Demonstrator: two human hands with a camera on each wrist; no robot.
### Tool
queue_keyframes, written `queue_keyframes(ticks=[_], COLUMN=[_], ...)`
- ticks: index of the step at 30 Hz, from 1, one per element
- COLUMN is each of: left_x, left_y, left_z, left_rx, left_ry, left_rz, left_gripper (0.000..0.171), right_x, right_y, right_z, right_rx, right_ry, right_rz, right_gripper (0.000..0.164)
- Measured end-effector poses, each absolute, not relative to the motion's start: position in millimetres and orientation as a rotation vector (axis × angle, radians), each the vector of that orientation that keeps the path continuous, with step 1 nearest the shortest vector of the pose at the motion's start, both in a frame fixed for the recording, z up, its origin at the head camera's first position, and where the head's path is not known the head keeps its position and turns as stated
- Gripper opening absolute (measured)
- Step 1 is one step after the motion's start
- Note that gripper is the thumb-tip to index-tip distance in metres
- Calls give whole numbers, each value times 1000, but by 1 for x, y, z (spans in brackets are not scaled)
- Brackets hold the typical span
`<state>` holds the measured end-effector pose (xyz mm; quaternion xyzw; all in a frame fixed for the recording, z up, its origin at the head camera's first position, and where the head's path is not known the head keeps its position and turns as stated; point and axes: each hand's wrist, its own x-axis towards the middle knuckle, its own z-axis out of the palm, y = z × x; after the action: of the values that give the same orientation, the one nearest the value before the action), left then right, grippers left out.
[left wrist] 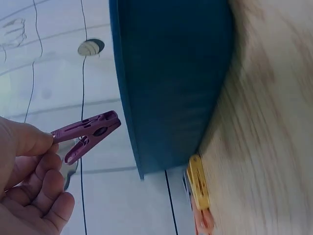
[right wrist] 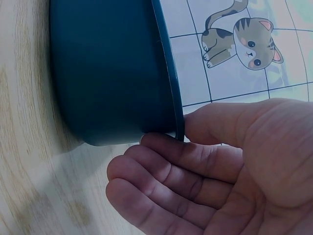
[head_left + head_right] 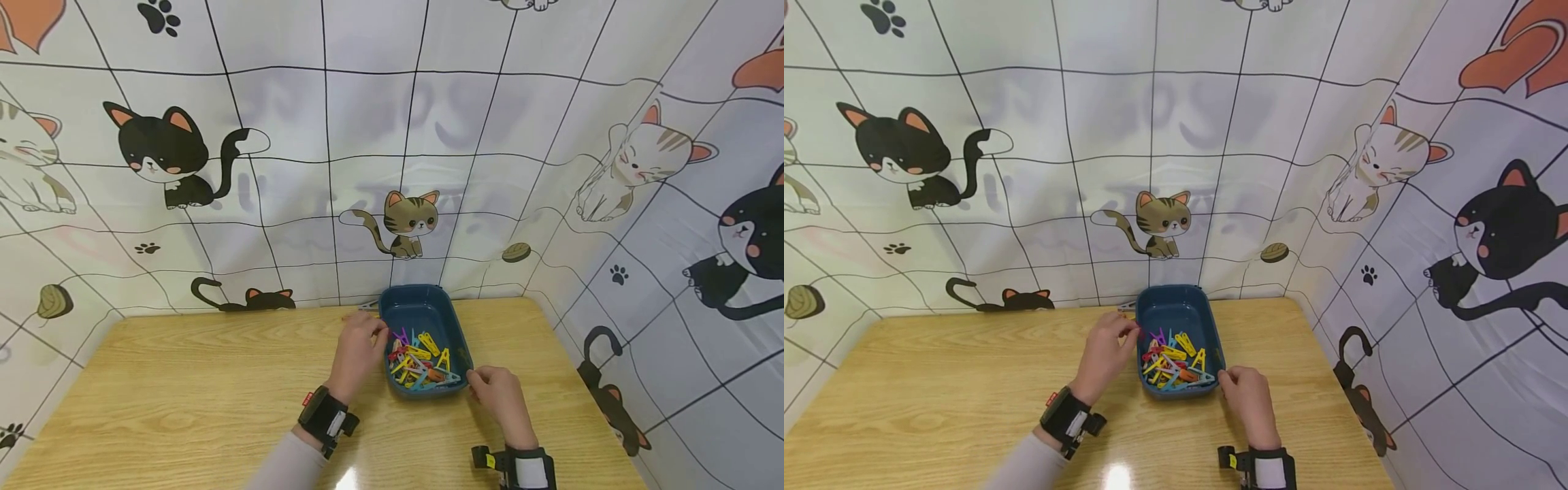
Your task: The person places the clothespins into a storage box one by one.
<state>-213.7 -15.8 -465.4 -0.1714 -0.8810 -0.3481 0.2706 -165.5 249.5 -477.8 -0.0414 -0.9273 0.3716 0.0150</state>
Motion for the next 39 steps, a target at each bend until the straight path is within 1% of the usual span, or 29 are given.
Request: queue_keyframes(ticks=[8,14,24,31,39], left_x=[-213,-214,-222,-235,-250], left_y=[5,7,-17,-42,-60], left_z=[-471,-478,-474,-474,-479], left_rx=[-566,-546,-433,-368,-313], left_ry=[-2384,-2412,-2425,-2423,-2455], left_rz=[-945,-956,-950,-884,-791], left_gripper=[6,6,6,4,5], right_x=[-166,-167,-167,-166,-167], right_y=[250,249,249,248,249], right_z=[-480,-481,-480,-479,-479], right_rx=[-129,-144,-147,-140,-146], right_ry=[-2885,-2896,-2898,-2884,-2898], right_rz=[1167,1167,1168,1171,1164], right_gripper=[30,30,30,27,30])
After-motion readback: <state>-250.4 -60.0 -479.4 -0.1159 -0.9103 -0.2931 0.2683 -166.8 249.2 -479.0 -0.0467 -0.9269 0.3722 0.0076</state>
